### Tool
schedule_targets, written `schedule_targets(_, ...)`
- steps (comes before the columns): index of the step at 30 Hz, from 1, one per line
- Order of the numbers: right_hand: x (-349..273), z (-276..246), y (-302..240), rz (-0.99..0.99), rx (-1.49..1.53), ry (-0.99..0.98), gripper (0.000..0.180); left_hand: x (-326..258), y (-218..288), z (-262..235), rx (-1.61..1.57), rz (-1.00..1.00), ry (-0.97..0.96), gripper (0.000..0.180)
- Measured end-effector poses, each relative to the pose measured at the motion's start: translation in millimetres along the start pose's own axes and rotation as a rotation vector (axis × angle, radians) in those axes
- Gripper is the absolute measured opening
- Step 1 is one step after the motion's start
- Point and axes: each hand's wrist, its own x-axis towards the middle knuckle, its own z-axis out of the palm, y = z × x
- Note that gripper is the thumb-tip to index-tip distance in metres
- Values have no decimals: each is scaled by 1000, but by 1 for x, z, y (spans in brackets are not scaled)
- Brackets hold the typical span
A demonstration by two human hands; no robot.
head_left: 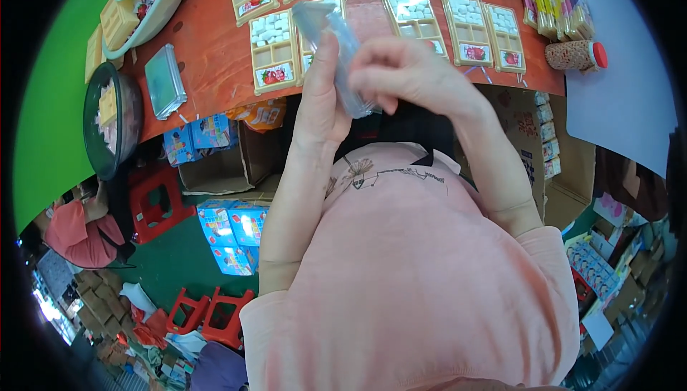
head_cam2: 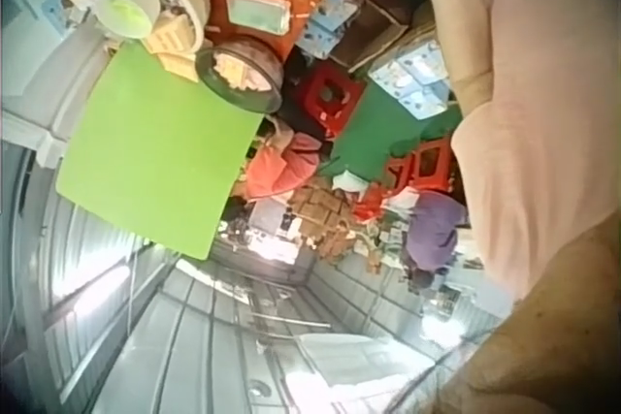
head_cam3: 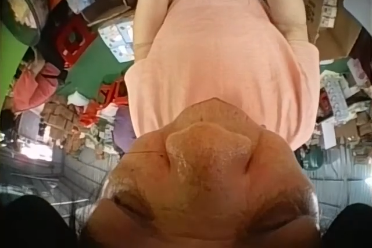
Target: Applying labels to toy trays and inserting them into plastic sleeves at a factory workbench.
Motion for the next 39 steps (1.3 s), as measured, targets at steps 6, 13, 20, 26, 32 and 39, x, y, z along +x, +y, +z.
schedule_targets(6,20,-3,37,73,349,-176,21,0,3,-16,166,10,-181,68)
schedule_targets(13,24,6,49,94,468,-204,22,-14,9,-14,164,54,-123,66)
schedule_targets(20,26,18,53,76,479,-200,22,-18,10,-28,130,38,-103,73)
schedule_targets(26,19,41,40,45,333,-49,20,-23,16,-37,85,8,-196,73)
schedule_targets(32,11,49,33,-118,3,182,17,-29,13,-36,180,206,49,58)
schedule_targets(39,34,0,46,-20,339,350,26,-29,31,-41,135,277,100,72)
